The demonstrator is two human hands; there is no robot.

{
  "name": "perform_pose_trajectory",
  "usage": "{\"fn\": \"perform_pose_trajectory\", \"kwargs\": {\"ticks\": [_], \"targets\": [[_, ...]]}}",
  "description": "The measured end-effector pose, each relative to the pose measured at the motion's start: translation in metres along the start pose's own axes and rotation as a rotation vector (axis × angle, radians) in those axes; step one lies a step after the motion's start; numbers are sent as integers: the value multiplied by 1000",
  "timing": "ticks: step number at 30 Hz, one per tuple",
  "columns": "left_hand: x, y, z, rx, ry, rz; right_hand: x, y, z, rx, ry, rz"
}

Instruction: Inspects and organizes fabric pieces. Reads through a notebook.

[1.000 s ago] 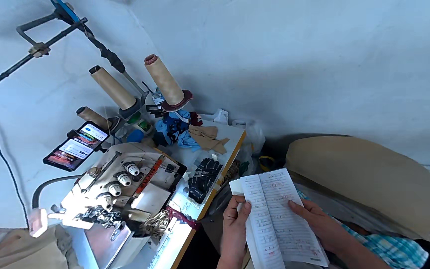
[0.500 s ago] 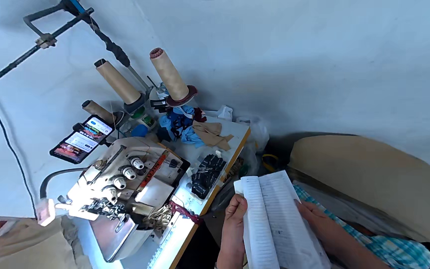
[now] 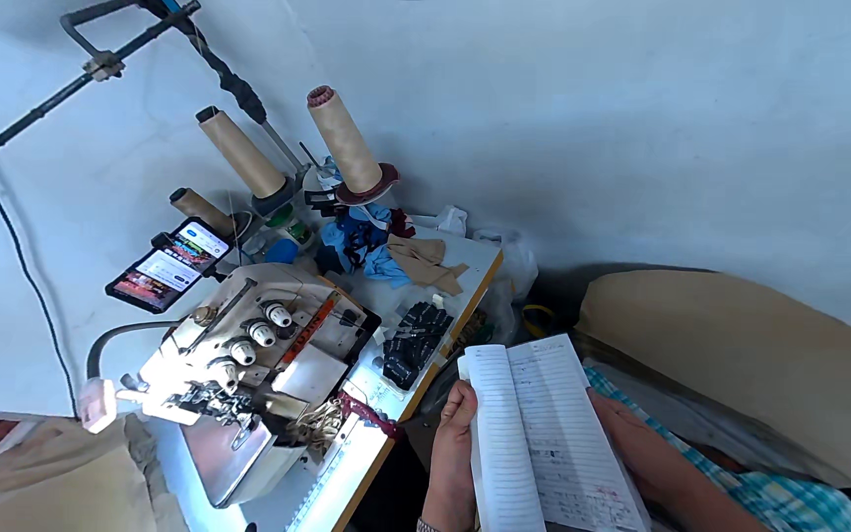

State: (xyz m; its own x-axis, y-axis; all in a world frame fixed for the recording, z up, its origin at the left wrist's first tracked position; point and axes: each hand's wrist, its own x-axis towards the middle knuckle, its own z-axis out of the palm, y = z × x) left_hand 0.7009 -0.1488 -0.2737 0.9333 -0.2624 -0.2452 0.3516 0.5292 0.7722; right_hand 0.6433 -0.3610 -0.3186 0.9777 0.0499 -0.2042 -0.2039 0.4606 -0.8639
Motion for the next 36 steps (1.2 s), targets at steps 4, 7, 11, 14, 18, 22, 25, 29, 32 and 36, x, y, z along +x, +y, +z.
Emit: {"fn": "perform_pose_trajectory", "kwargs": {"ticks": [4, 7, 11, 14, 18, 22, 25, 29, 32, 36], "targets": [[1, 2, -2, 24, 52, 27, -1, 0, 3, 17, 71, 31], [0, 2, -3, 161, 75, 80, -6, -24, 18, -38, 144, 124], [-1, 7, -10, 354, 76, 192, 0, -16, 5, -40, 189, 124], [-1, 23, -15, 330, 88, 211, 5, -17, -8, -19, 285, 95], [0, 44, -13, 318, 64, 255, 9, -37, -27, -72, 318, -8], [4, 70, 9, 418, -24, 360, 14, -64, -45, -15, 276, -175], [6, 81, 31, 310, -141, 364, 13, -78, -46, 88, 265, -228], [4, 80, 57, 124, -251, 289, 12, -75, -43, 133, 212, -260], [6, 76, 65, 86, -260, 263, 11, -67, -46, 160, 193, -270], [15, 80, 72, 145, -202, 251, 8, -71, -52, 200, 236, -312]]}}
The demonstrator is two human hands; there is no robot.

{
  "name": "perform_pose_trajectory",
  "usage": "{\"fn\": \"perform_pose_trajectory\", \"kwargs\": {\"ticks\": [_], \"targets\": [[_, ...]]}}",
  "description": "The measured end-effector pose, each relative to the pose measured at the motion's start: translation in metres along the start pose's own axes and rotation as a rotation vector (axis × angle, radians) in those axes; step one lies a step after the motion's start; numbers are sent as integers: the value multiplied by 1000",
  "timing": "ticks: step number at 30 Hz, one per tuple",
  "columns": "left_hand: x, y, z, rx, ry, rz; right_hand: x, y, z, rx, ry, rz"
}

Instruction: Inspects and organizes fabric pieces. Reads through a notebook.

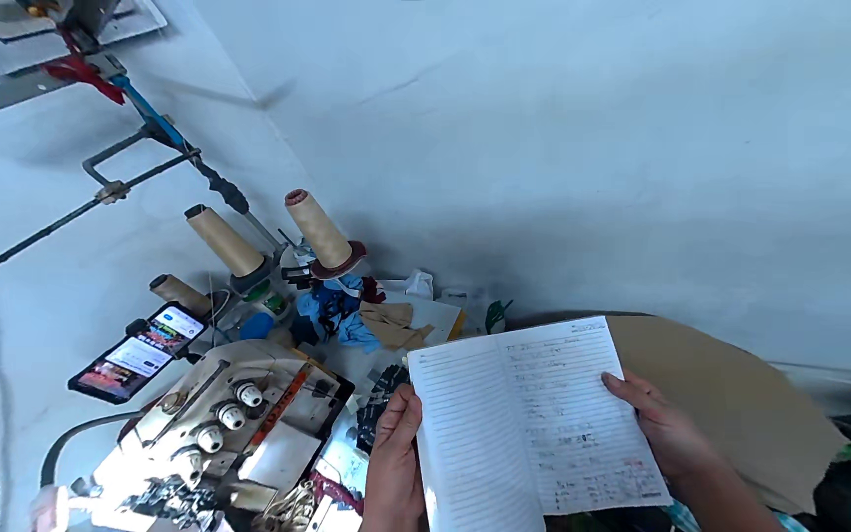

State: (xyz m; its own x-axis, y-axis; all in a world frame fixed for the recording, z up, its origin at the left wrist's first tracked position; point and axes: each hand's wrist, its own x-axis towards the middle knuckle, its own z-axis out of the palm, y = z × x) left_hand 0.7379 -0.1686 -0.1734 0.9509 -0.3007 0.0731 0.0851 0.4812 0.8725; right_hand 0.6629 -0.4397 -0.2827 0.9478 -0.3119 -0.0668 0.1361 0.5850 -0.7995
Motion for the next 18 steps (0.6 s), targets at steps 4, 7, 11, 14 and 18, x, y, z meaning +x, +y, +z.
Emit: {"fn": "perform_pose_trajectory", "kwargs": {"ticks": [4, 7, 11, 14, 18], "targets": [[18, 8, 17, 83, -62, -19, 4, -17, -8, 15, 59, -93], [27, 9, 34, 52, -105, -50, 5, -27, -18, 28, 49, -181], [34, 5, 58, 55, -138, -50, 4, -39, -29, 74, 103, -235], [37, 0, 68, 69, -150, -58, 3, -44, -38, 96, 100, -254], [38, -7, 71, 92, -179, -53, 2, -46, -47, 106, 97, -263]]}}
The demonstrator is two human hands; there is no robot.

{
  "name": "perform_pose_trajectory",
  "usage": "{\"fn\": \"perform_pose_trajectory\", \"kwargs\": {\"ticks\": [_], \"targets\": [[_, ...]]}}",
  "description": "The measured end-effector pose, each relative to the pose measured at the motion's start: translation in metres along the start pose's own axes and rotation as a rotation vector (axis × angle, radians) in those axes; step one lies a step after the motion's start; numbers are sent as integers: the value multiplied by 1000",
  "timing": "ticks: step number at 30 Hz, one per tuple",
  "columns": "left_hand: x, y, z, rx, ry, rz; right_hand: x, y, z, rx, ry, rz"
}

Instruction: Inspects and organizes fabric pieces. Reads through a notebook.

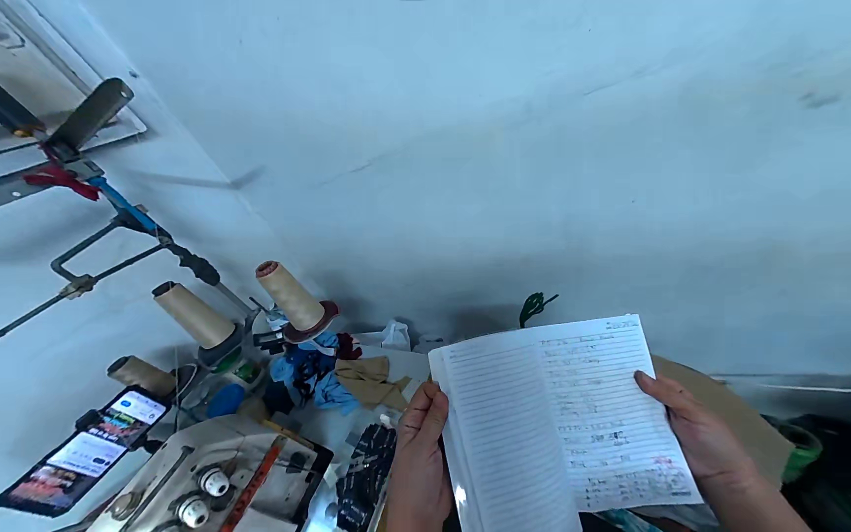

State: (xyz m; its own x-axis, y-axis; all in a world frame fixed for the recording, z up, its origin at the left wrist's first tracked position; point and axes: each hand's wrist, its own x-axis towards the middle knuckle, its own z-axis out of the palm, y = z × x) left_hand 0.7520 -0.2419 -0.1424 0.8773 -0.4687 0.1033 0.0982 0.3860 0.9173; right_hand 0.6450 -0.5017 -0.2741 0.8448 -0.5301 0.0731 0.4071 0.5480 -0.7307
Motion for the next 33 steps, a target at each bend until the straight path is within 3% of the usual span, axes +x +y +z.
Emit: {"fn": "perform_pose_trajectory", "kwargs": {"ticks": [4, 9, 13, 16, 19, 24, 29, 33], "targets": [[0, -6, -4, 93, 44, 22, -2, -1, 0, -35, 15, 8], [3, -25, -28, 410, 101, 146, -6, -10, 9, -183, 7, -9], [5, -51, -46, 544, 207, 118, -6, -17, 15, -373, -1, 27], [2, -60, -48, 449, 264, 39, -6, -17, 16, -463, -18, 43], [-3, -43, -39, 298, 235, -2, -6, -10, 9, -379, -48, 22], [-14, -37, -53, 534, 272, 126, -16, -15, 26, -346, -115, -30], [-34, -38, -49, 538, 214, 227, -18, -10, 45, -675, -195, -147], [-38, -44, -36, 288, 177, 80, -18, 20, 50, -647, -181, -37]]}}
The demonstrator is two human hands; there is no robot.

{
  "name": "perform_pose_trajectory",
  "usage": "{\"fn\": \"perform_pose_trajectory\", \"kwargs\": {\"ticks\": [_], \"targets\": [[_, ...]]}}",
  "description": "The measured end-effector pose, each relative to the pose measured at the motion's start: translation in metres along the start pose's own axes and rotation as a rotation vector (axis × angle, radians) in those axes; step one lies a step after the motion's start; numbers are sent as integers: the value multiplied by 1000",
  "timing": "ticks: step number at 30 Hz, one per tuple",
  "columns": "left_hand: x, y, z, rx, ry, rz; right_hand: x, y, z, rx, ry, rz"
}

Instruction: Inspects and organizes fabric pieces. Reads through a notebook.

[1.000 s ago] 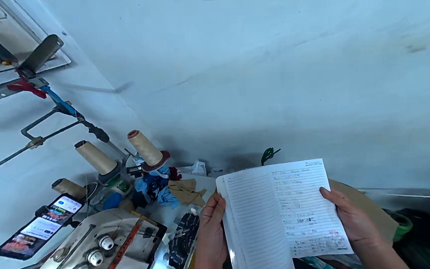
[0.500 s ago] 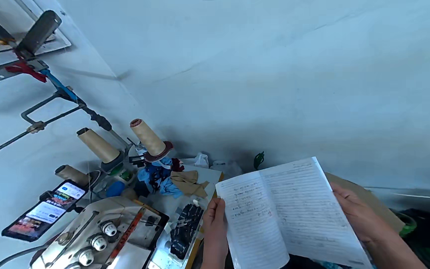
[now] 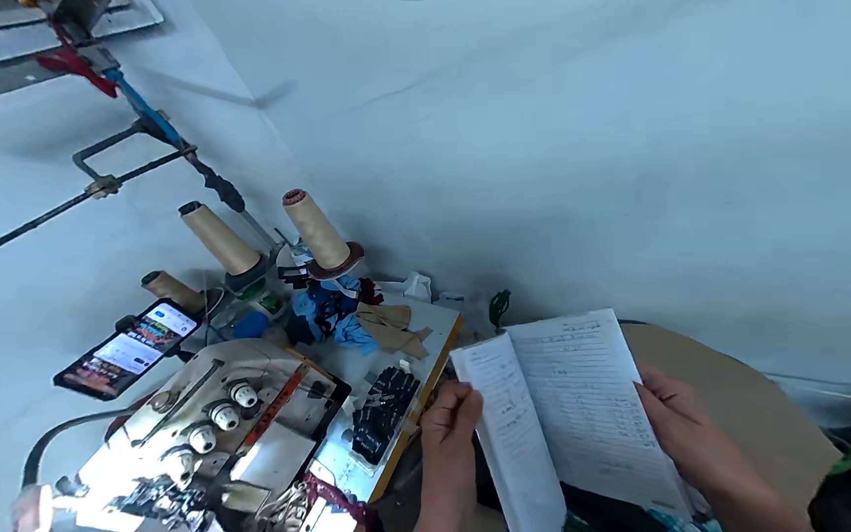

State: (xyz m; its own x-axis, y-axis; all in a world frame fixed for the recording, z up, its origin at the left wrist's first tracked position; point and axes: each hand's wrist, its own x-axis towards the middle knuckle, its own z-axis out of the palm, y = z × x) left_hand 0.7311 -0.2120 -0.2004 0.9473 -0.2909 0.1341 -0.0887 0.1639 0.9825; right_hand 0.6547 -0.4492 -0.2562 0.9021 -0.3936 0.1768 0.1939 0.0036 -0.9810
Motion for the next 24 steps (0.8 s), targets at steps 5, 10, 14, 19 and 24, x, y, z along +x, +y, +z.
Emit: {"fn": "perform_pose_trajectory", "kwargs": {"ticks": [5, 10, 14, 19, 24], "targets": [[-4, -5, 1, -240, 52, -275, -16, 25, 30, 173, -175, 54], [-5, -9, -8, -284, 101, -319, -18, 39, 42, 282, -196, 115], [-4, -8, -14, -353, 121, -316, -15, 38, 44, 322, -169, 173], [-5, -14, -22, -401, 114, -307, -13, 43, 42, 352, -188, 167], [-6, -15, -24, -415, 154, -318, -14, 47, 43, 373, -205, 176]]}}
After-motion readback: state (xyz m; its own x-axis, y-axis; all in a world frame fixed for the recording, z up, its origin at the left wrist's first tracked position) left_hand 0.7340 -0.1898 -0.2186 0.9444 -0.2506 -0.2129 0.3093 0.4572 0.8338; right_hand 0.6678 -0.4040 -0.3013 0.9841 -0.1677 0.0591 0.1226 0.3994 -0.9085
